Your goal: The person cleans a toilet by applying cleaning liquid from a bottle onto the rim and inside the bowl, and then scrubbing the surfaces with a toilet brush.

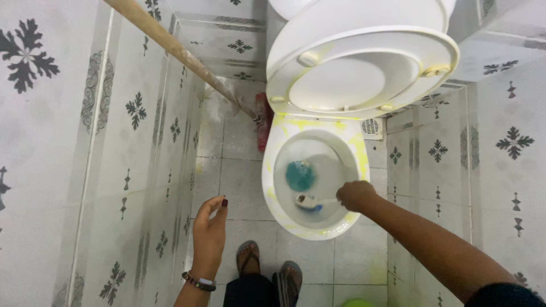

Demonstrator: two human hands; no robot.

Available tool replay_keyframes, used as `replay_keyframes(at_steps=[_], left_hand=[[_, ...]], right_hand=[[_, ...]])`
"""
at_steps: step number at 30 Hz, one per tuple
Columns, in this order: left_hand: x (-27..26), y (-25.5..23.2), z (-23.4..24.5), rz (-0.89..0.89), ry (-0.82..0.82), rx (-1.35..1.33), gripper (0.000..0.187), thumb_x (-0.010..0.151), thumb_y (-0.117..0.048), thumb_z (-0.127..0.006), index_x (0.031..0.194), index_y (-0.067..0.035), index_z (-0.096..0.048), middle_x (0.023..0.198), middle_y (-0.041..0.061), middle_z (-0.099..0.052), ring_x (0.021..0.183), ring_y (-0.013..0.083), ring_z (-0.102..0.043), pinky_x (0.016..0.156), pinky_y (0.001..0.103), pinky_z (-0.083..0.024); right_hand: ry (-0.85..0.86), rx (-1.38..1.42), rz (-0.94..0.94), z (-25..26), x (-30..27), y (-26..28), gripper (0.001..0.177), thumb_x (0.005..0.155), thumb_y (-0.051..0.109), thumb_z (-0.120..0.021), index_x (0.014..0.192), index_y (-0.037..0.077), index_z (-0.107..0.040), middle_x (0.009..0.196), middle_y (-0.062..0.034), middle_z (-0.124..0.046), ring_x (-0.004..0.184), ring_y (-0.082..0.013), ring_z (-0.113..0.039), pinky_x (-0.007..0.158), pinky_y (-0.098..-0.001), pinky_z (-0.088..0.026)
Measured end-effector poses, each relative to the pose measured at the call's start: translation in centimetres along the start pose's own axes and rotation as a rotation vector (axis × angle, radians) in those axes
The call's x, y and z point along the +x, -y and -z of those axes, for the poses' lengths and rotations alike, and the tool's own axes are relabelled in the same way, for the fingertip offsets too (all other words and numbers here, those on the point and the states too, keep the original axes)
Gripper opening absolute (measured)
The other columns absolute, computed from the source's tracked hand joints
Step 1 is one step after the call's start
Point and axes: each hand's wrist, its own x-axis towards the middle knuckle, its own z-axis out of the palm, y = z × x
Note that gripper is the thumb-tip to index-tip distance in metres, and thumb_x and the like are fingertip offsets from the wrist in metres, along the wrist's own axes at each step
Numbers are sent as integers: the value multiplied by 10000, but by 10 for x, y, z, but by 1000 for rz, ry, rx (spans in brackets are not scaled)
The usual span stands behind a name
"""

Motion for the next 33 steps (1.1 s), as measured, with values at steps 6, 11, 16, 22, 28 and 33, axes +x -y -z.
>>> replay_keyframes(at_steps=[6, 11, 16, 22, 28, 33], left_hand=[[5, 15, 21, -28, -30, 16, 287, 973, -252, -639, 1164, -55, -723, 1157, 82, -733, 1147, 192, -651, 996, 341, -495], [4, 18, 23, 44, -73, 1, 282, 987, -257, -636, 1159, -57, -735, 1141, 94, -730, 1142, 189, -638, 1007, 340, -474], [-1, 10, 17, 94, -48, -71, 304, 980, -270, -635, 1190, -67, -718, 1209, 95, -706, 1164, 194, -641, 990, 337, -502], [-9, -7, 23, 181, -35, 52, 347, 972, -294, -616, 1237, -87, -699, 1274, 68, -689, 1146, 185, -663, 969, 332, -498], [-15, 8, 11, 115, -28, -9, 355, 968, -267, -627, 1238, -50, -703, 1238, 101, -706, 1113, 202, -659, 961, 336, -499], [-30, 5, 8, 125, -21, 50, 342, 994, -270, -617, 1234, -44, -709, 1234, 104, -707, 1173, 199, -637, 1027, 325, -461]], right_hand=[[-82, -320, -153, 2, -11, -42, 186, 990, 179, -641, 1157, 96, -637, 967, -73, -741, 818, -154, -750, 619, -308, -600], [-82, 432, 38, -57, -35, 35, 250, 968, 319, -685, 1174, 187, -733, 1066, -97, -755, 986, -257, -722, 866, -410, -564], [-377, 917, -261, -35, -98, 76, 338, 961, 279, -650, 1293, 232, -690, 854, -138, -784, 706, -258, -770, 715, -396, -600], [-704, 235, -301, -19, -123, 44, 576, 1011, 152, -558, 1566, 280, -473, 765, -69, -666, 479, -165, -615, 408, -309, -507], [-494, -204, -199, 46, -54, -45, 833, 958, 43, -532, 1631, 363, -158, 1116, -122, -608, 595, -124, -625, 435, -260, -545], [-277, -281, -322, 43, -114, -123, 867, 998, 72, -496, 1640, 397, -13, 1315, -166, -585, 577, -108, -652, 440, -251, -584]])
